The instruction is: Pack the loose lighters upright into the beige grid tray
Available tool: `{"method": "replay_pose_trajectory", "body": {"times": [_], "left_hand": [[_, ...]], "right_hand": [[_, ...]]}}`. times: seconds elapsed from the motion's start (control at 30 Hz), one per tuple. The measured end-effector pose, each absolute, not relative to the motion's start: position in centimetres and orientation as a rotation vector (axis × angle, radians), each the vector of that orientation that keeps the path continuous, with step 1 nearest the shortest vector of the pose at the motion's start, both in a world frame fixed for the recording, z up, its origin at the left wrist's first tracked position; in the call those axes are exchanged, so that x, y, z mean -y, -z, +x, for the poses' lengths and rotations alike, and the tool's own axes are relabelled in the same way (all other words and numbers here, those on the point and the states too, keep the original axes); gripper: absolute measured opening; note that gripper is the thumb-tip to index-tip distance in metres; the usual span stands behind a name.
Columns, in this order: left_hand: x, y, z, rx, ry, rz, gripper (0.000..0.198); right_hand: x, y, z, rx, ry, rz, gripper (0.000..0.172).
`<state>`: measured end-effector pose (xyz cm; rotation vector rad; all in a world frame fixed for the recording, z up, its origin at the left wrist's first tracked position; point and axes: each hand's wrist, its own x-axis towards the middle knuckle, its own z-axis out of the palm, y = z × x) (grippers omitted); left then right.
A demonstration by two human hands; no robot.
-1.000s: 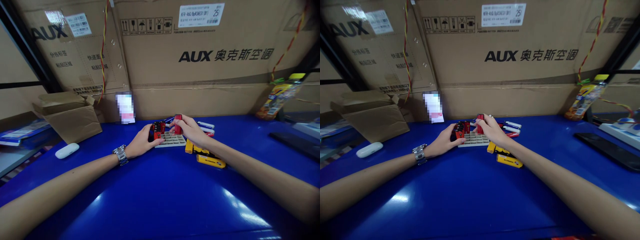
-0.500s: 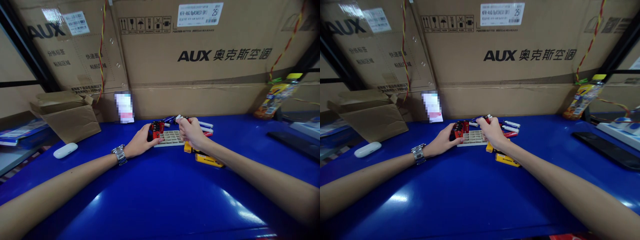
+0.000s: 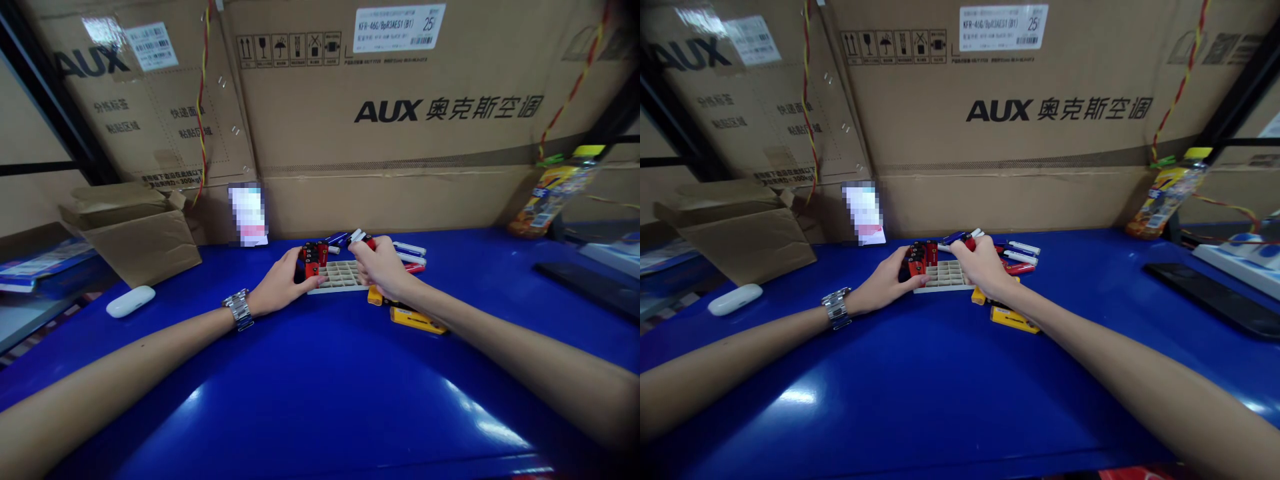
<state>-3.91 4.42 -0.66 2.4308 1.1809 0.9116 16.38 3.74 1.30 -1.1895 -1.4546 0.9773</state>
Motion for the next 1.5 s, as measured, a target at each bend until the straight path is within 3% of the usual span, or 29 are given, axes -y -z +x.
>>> {"method": "replay_pose_trajectory", "body": {"times": [0.53, 0.63, 0.73, 0.93, 1.2, 1.33, 1.5], "left_hand": [[-4.2, 0.5, -3.8, -1.190, -0.911, 2.431, 0.062], [-4.2, 0.5, -3.8, -1.186, -0.904, 2.426, 0.062], [-4.3, 0.6, -3.9, -1.183, -0.911, 2.422, 0.063], [-4.5, 0.8, -3.9, -1.171, -0.932, 2.441, 0.063], [-4.1, 0.4, -3.8, -1.177, -0.943, 2.474, 0.072], [-3.8, 0.0, -3.7, -1.064, -0.910, 2.474, 0.063], [-3.8, 0.0, -3.7, -1.026, -0.874, 2.457, 0.065]], "right_hand": [[-3.8, -0.9, 16.8, 1.670, -0.785, -1.185, 0.034], [-4.1, -1.3, 16.7, 1.669, -0.909, -1.088, 0.031], [-4.5, -1.2, 16.7, 1.570, -1.082, -0.997, 0.041], [-4.9, -0.7, 17.0, 1.813, -0.822, -1.051, 0.025], [-5.7, -0.8, 16.8, 1.855, -0.739, -0.945, 0.024], [-5.3, -0.5, 16.5, 1.915, -0.782, -0.931, 0.020], [-5.2, -0.8, 16.6, 2.078, -0.629, -1.000, 0.017]]}}
